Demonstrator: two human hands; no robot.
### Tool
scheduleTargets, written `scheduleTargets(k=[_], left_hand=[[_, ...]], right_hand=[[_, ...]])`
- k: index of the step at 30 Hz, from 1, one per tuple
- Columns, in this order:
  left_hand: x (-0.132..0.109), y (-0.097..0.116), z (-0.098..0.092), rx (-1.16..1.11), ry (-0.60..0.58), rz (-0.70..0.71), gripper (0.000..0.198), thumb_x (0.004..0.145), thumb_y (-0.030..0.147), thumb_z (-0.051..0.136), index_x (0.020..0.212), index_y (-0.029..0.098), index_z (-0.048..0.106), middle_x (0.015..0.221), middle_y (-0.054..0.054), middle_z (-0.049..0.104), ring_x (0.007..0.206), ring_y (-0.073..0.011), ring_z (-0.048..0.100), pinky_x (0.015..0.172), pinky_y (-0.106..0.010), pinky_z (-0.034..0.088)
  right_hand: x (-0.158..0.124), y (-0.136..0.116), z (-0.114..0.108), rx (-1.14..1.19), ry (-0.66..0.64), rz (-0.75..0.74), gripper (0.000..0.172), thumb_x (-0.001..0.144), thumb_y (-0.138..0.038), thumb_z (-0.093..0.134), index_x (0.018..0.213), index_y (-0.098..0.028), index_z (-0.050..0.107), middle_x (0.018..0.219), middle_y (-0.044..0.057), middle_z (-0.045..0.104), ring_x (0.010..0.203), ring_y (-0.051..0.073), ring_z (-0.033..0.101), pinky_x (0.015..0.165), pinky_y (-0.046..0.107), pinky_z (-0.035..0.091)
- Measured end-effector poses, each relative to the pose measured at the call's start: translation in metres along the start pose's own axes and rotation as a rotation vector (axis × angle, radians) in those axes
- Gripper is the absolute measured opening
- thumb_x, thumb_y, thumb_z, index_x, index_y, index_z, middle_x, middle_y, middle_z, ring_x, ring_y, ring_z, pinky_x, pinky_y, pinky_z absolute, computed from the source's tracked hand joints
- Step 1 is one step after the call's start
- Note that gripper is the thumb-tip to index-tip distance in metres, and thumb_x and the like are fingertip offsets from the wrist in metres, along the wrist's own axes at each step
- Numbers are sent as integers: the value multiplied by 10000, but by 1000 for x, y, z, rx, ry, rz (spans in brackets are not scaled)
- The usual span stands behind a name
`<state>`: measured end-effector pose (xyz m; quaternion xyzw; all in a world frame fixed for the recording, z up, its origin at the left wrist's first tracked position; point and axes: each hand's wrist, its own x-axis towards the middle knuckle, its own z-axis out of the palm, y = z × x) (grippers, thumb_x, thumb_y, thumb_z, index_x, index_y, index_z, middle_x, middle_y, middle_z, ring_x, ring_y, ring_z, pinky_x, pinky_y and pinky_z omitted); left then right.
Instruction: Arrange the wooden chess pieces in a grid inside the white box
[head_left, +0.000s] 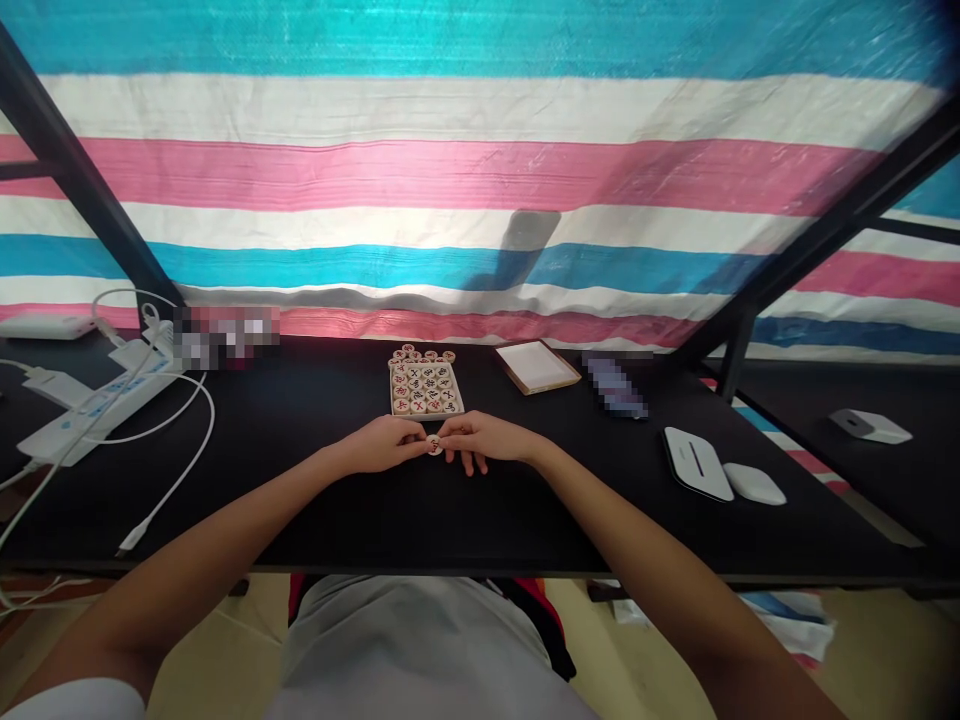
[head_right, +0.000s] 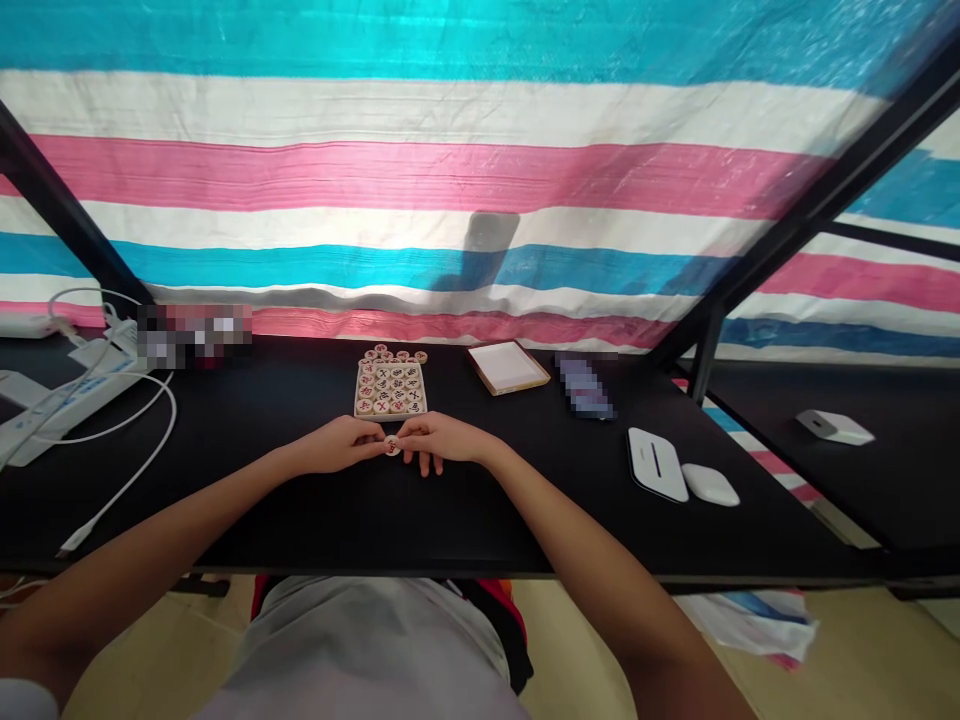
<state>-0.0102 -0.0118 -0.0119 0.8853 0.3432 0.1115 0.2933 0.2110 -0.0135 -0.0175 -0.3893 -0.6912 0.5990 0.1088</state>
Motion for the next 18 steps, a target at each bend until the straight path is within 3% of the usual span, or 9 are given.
scheduleTargets(k=[18], left_hand=[[0, 1, 1, -46, 40, -73, 433, 880, 543, 412, 743, 169, 582, 624, 9, 568, 561, -117, 477, 526, -221, 323]], right_hand=[[0, -3, 3, -33, 37, 13, 301, 855, -445, 545, 850, -145, 544, 737, 7, 614, 491, 86, 618, 346, 141, 441]])
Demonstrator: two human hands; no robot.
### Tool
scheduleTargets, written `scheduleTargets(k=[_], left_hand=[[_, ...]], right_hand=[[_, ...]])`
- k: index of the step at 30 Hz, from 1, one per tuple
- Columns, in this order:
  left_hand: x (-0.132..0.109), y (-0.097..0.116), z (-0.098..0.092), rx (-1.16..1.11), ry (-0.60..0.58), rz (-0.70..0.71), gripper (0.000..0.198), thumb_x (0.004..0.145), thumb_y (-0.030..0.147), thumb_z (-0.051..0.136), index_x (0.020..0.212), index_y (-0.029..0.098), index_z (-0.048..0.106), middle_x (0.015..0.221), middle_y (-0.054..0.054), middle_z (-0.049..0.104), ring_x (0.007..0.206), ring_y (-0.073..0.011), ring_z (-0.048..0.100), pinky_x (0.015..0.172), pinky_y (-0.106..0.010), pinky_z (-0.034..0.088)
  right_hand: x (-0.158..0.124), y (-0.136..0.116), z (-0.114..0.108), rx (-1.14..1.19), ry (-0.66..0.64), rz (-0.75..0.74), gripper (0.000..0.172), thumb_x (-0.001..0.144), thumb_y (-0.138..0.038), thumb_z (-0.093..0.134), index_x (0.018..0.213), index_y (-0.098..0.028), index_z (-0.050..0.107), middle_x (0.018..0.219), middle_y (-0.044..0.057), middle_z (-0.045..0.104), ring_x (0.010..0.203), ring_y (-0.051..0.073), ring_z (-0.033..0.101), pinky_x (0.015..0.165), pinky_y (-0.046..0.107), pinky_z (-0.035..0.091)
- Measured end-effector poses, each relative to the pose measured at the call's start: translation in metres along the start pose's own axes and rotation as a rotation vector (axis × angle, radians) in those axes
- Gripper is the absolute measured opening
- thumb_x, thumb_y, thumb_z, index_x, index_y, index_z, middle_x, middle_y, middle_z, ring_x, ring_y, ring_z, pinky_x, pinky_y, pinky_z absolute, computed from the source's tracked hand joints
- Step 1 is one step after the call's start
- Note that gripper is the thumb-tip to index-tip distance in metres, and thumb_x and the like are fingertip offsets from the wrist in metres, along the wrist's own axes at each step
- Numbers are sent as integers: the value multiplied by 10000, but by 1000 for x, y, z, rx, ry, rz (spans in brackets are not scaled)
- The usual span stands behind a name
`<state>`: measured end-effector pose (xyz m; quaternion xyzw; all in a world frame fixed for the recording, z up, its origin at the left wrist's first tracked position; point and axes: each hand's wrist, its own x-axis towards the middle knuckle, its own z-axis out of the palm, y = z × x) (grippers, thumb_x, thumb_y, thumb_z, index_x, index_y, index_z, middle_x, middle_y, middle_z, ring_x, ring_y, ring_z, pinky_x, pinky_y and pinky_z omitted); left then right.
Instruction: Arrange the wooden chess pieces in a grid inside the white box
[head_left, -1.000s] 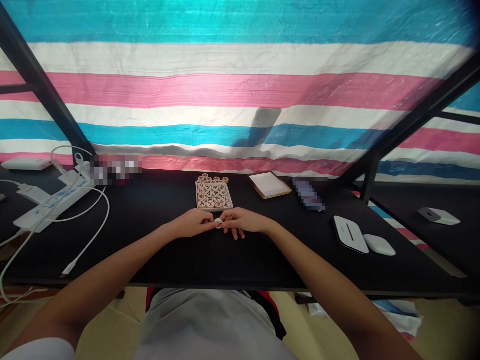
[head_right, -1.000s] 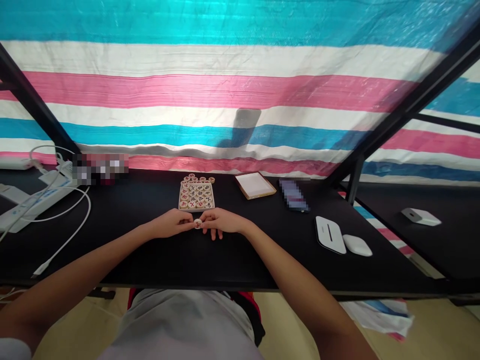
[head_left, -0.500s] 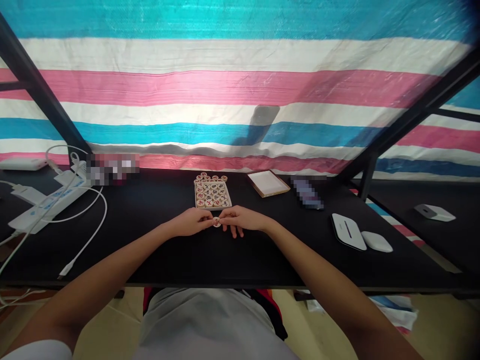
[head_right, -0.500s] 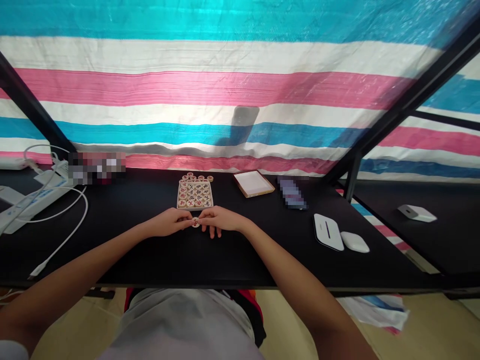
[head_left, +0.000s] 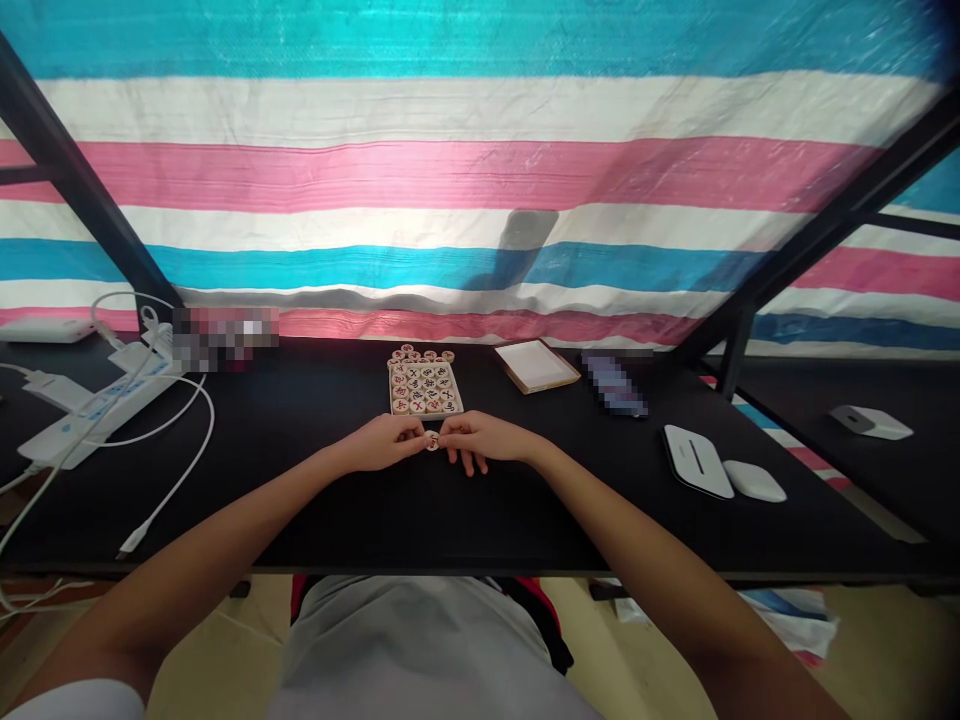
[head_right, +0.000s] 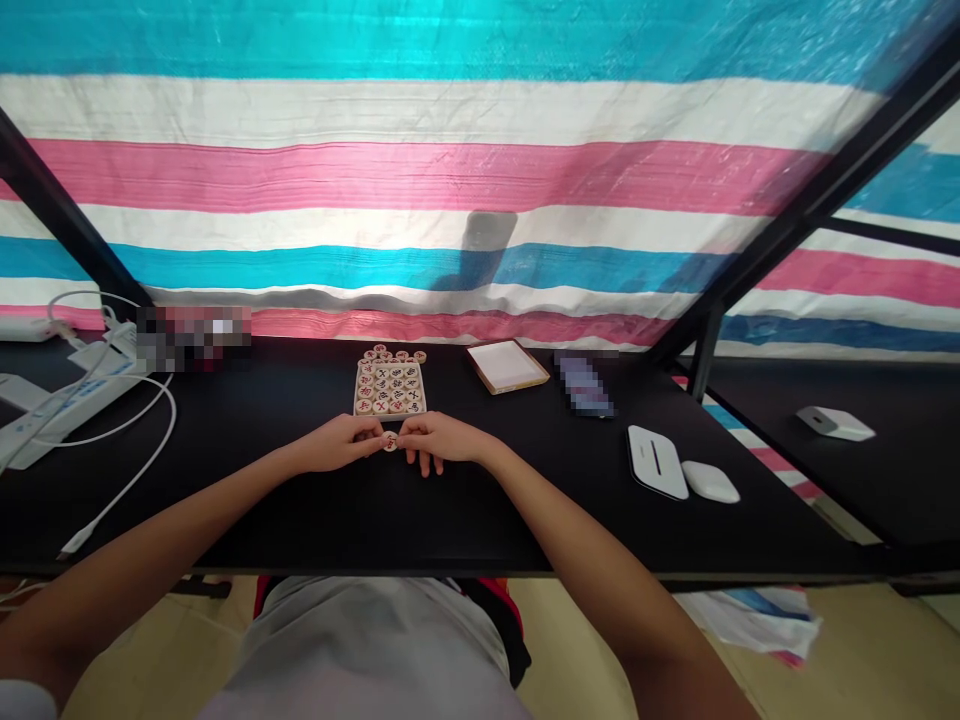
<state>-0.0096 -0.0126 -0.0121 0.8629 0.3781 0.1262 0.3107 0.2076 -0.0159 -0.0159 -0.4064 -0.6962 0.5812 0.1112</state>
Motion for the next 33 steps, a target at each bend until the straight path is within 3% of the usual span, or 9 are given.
scheduleTargets(k=[6, 16, 33], left_hand=[[0, -1, -1, -28, -27, 11, 389, 901, 498, 398, 782, 174, 577, 661, 3, 602, 579, -122, 511, 548, -219, 341], [-1, 1, 0, -35, 0, -11, 331, 831, 489, 531, 744, 172, 570, 632, 22, 565, 570, -112, 487, 541, -214, 337], [0, -1, 0, 4, -11, 21, 332, 862, 475, 493, 739, 171, 545, 669, 21, 569, 576, -105, 481, 543, -213, 328]], right_hand=[[-1, -2, 0, -7, 6, -10, 370, 833, -503, 558, 966, -157, 555, 720, -9, 600, 478, 92, 618, 340, 152, 444], [-1, 1, -1, -11, -11, -16, 334, 858, -490, 525, 906, -160, 533, 755, 0, 597, 503, 89, 627, 348, 144, 441], [-2, -1, -1, -10, 2, -7, 347, 845, -496, 542, 917, -157, 546, 738, -4, 600, 493, 87, 622, 342, 144, 434]])
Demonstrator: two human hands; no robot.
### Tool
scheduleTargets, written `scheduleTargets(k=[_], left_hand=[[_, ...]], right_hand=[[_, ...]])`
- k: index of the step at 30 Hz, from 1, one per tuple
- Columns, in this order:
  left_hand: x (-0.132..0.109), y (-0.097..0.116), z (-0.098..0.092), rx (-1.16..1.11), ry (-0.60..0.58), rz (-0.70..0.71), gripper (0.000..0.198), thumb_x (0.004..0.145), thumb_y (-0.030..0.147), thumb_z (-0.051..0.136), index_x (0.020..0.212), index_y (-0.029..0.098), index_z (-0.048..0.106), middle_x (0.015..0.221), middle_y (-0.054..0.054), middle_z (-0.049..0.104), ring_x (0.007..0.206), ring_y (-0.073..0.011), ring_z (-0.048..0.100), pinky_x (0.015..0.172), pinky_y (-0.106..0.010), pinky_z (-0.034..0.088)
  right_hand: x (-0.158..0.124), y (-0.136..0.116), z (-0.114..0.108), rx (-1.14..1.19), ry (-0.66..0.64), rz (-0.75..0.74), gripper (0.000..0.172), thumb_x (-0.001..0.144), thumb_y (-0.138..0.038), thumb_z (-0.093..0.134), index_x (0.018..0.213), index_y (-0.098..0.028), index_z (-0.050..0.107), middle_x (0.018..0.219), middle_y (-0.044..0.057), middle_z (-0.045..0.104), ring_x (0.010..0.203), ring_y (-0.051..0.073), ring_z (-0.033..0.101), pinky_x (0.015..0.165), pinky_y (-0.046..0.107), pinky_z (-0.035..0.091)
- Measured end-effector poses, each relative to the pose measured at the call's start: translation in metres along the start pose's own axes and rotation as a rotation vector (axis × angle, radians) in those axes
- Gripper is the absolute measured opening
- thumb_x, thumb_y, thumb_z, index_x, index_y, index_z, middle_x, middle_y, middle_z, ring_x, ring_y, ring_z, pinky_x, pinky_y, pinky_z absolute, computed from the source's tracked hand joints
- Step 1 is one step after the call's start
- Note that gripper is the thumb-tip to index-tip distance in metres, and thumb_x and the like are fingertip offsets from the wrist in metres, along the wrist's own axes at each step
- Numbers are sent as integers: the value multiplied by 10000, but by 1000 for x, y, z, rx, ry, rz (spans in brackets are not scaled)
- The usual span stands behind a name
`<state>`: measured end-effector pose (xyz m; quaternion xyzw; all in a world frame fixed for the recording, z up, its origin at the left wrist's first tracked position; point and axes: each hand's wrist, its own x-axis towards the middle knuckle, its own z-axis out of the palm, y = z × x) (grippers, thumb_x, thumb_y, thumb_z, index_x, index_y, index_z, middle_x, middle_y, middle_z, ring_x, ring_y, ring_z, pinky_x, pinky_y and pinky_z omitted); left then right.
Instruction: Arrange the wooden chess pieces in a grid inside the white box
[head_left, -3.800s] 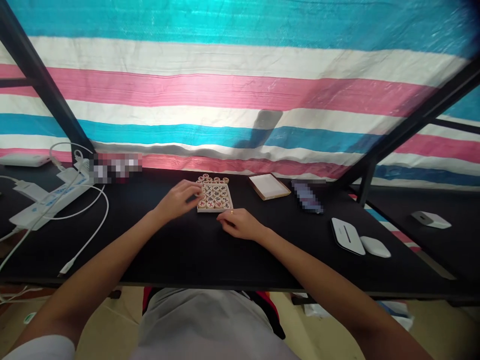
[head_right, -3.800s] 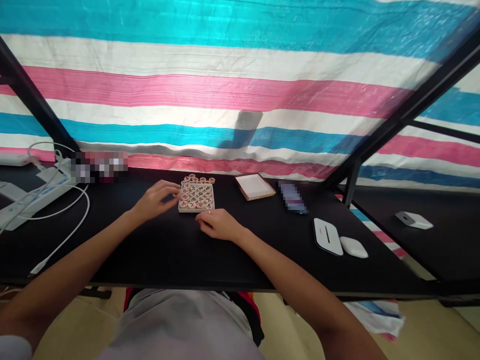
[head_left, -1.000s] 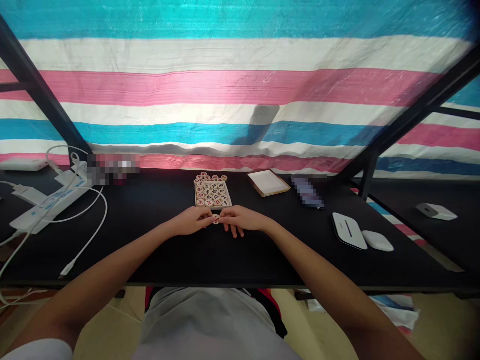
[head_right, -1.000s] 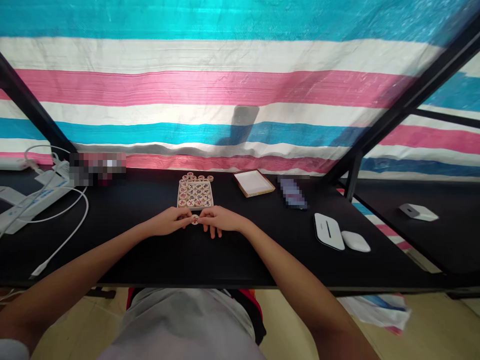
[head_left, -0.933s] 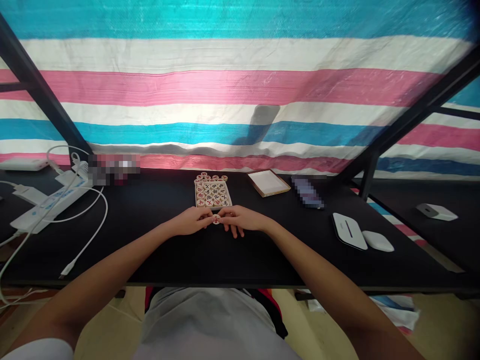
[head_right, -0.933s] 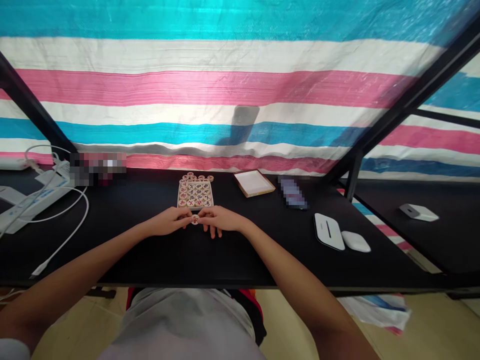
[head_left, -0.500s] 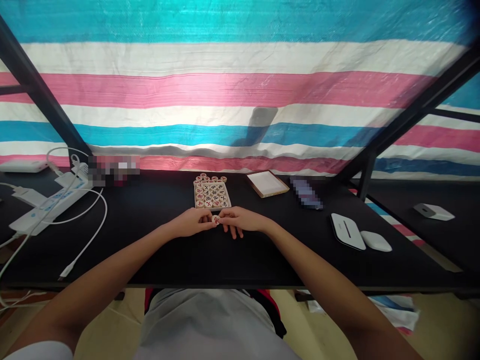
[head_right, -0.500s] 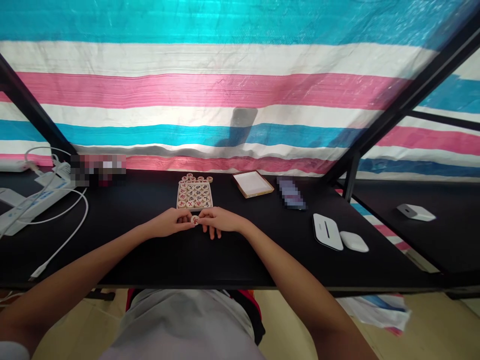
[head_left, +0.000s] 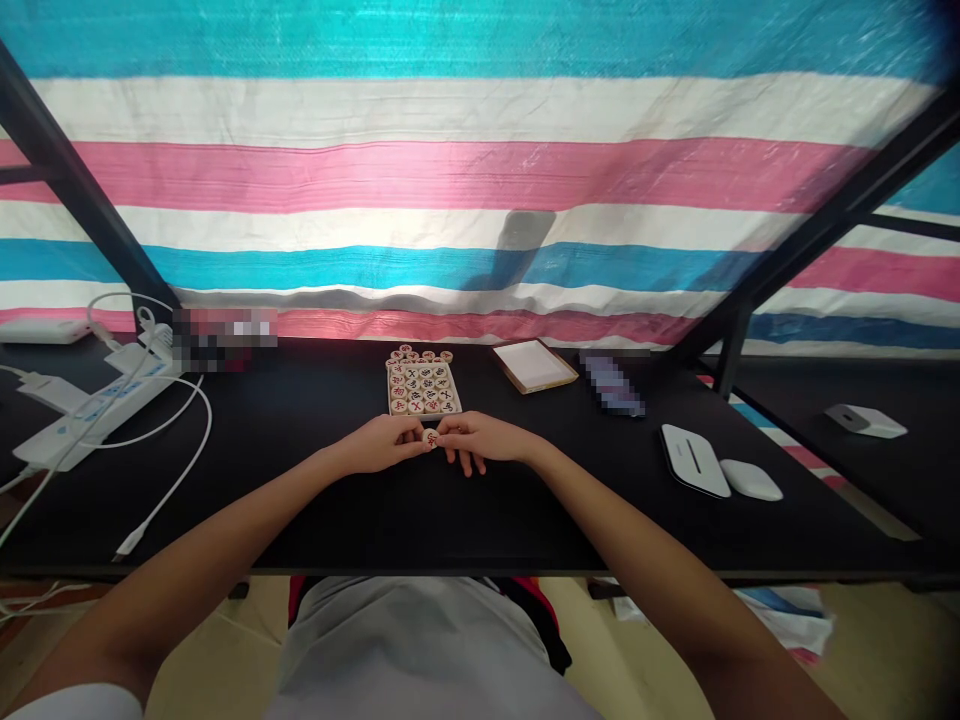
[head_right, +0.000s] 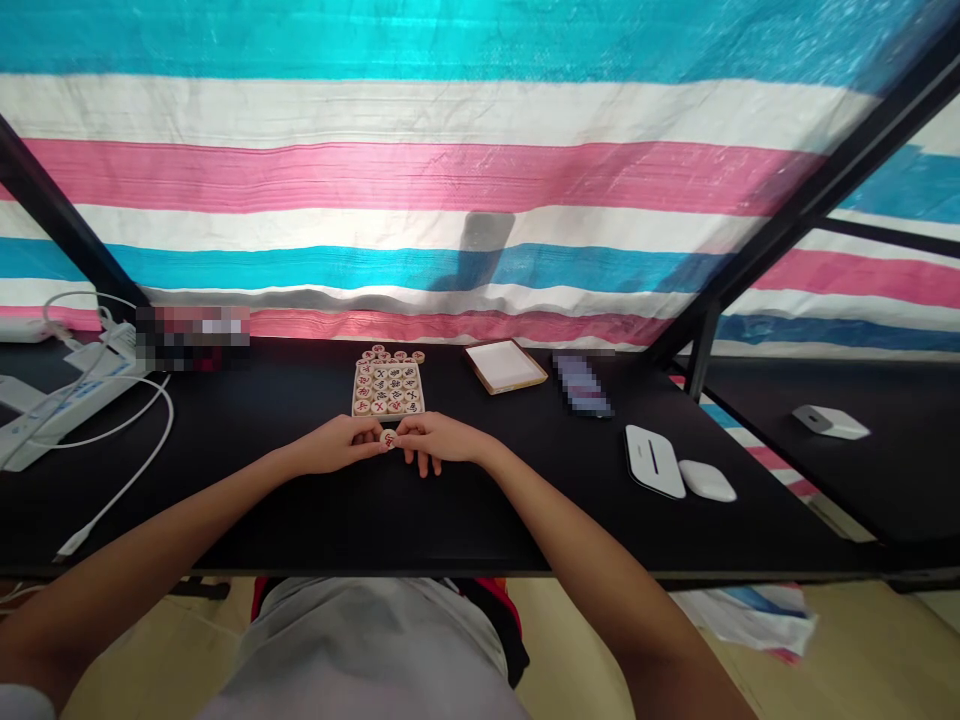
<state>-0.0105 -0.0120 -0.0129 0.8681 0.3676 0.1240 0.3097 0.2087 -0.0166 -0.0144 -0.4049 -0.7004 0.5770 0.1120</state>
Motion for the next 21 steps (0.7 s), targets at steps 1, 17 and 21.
scheduleTargets(k=[1, 17, 21], left_hand=[[0, 0, 0, 2, 1, 6, 326, 868, 468, 486, 746, 173, 548, 676, 19, 573, 583, -107, 488, 547, -214, 332], [0, 2, -2, -48, -11, -13, 417, 905, 526, 369, 782, 179, 565, 676, 2, 612, 588, -127, 528, 563, -232, 361], [0, 1, -2, -68, -12, -1, 397, 901, 517, 388, 799, 179, 568, 680, 7, 607, 588, -122, 518, 561, -226, 364]], right_hand=[[0, 0, 0, 1, 0, 2, 351, 841, -500, 546, 916, -156, 547, 737, -4, 602, 494, 89, 623, 342, 145, 434], [1, 0, 1, -8, 2, -15, 396, 819, -536, 551, 803, -141, 573, 707, -5, 593, 480, 87, 618, 336, 150, 434], [2, 1, 1, 39, 12, -5, 426, 874, -542, 462, 875, -133, 583, 708, 7, 595, 465, 88, 615, 330, 154, 441]])
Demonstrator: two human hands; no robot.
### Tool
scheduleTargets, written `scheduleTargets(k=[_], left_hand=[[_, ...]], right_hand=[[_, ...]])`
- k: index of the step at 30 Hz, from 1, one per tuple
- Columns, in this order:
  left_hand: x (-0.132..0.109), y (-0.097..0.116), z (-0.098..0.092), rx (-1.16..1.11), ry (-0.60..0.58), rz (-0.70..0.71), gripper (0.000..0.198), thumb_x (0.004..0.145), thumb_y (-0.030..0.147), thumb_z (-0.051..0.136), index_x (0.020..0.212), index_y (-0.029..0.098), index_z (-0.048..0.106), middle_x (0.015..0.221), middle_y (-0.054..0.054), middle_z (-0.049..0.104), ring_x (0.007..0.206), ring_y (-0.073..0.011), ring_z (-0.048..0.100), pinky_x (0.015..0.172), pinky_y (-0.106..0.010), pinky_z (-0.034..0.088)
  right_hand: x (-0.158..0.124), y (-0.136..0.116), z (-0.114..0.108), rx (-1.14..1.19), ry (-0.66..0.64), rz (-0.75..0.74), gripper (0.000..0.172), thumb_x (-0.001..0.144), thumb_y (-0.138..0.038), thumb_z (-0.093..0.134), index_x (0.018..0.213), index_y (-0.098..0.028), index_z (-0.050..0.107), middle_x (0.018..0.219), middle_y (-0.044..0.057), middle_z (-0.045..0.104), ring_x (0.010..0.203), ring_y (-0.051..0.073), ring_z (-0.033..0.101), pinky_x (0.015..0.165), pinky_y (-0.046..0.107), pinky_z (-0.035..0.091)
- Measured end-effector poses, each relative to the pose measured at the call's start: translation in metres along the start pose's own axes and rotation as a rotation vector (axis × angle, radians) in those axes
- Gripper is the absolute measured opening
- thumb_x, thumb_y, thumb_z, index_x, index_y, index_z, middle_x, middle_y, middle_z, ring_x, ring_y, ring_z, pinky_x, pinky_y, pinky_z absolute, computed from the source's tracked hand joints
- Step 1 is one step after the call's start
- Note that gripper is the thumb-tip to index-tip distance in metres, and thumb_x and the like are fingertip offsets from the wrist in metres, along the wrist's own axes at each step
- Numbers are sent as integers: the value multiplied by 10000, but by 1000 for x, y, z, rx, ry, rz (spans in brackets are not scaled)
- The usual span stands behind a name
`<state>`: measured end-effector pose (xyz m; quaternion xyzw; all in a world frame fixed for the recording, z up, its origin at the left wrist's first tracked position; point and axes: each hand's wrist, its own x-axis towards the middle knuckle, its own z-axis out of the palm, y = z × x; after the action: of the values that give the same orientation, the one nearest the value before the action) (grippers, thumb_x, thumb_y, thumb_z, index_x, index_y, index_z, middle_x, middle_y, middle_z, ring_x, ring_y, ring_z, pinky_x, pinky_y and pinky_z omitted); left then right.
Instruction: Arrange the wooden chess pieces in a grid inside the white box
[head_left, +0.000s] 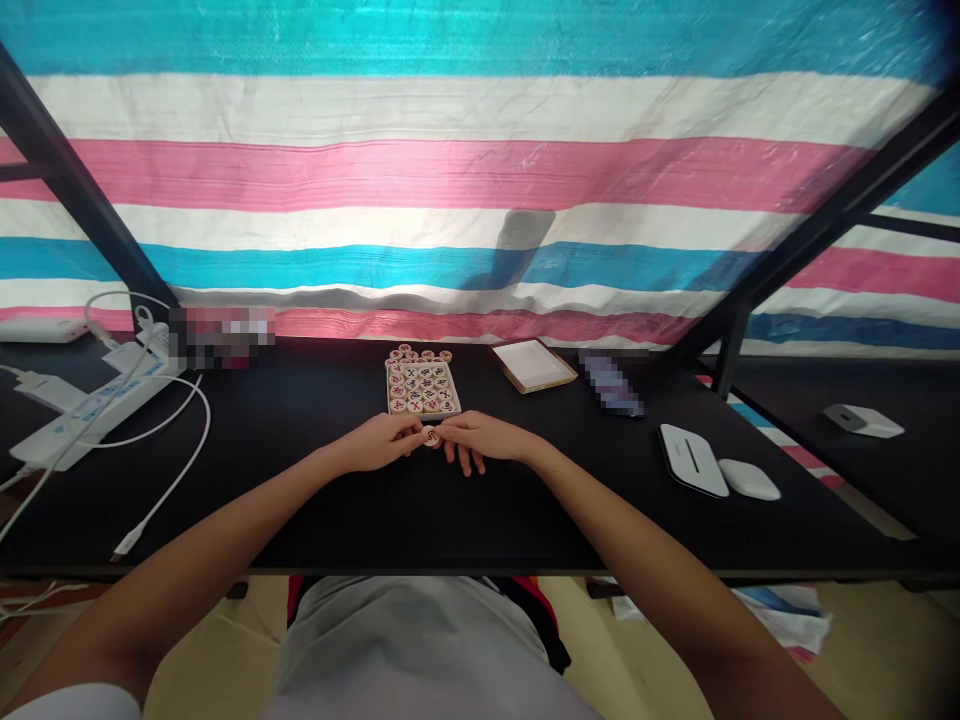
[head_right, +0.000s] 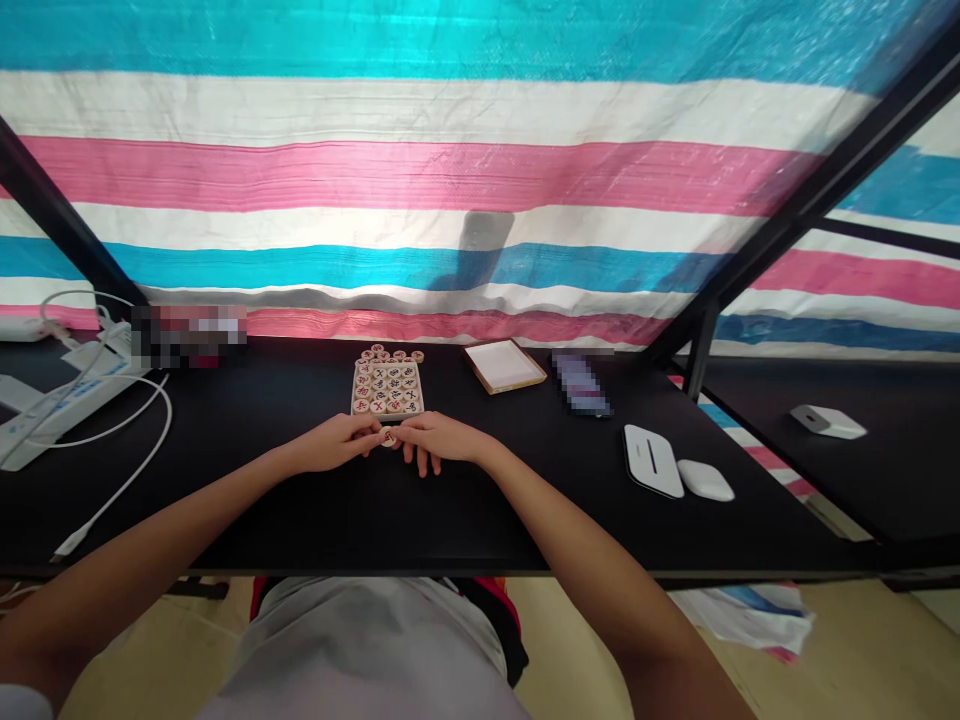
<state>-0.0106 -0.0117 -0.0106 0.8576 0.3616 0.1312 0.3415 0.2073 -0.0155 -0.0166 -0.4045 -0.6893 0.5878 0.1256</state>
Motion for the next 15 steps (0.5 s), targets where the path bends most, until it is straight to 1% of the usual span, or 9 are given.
scheduleTargets(k=[3, 6, 10, 13, 15], left_hand=[[0, -2, 1, -4, 11, 20, 374, 896, 503, 412, 823, 177, 580, 674, 8, 600, 596, -119, 515, 563, -220, 366], [0, -3, 3, 19, 39, 44, 337, 891, 472, 442, 841, 176, 594, 660, 14, 583, 583, -111, 499, 552, -209, 357], [-2, -2, 3, 179, 90, 114, 277, 893, 418, 473, 840, 181, 605, 632, 21, 556, 552, -101, 468, 548, -205, 331], [-3, -3, 4, 260, 118, 163, 246, 901, 388, 473, 909, 186, 615, 669, 12, 578, 578, -105, 491, 588, -207, 347], [-3, -3, 4, 278, 122, 181, 240, 900, 377, 478, 947, 186, 616, 692, 6, 588, 595, -109, 507, 607, -208, 355]], right_hand=[[0, 0, 0, 16, 4, 16, 441, 890, -543, 430, 830, -128, 566, 693, 9, 592, 455, 85, 607, 326, 152, 437], [0, -1, 0, 17, 4, 23, 424, 885, -532, 452, 816, -127, 557, 695, 10, 596, 455, 86, 606, 326, 154, 435], [-2, -2, -1, 7, -22, -2, 409, 852, -532, 511, 833, -127, 571, 716, 13, 609, 480, 88, 614, 345, 152, 443], [-4, -3, -2, -3, -38, -17, 411, 830, -537, 540, 821, -128, 576, 725, 13, 610, 489, 82, 611, 357, 150, 442], [-4, -3, -1, -7, -34, -24, 400, 815, -531, 562, 849, -132, 576, 744, 13, 611, 492, 83, 611, 356, 154, 438]])
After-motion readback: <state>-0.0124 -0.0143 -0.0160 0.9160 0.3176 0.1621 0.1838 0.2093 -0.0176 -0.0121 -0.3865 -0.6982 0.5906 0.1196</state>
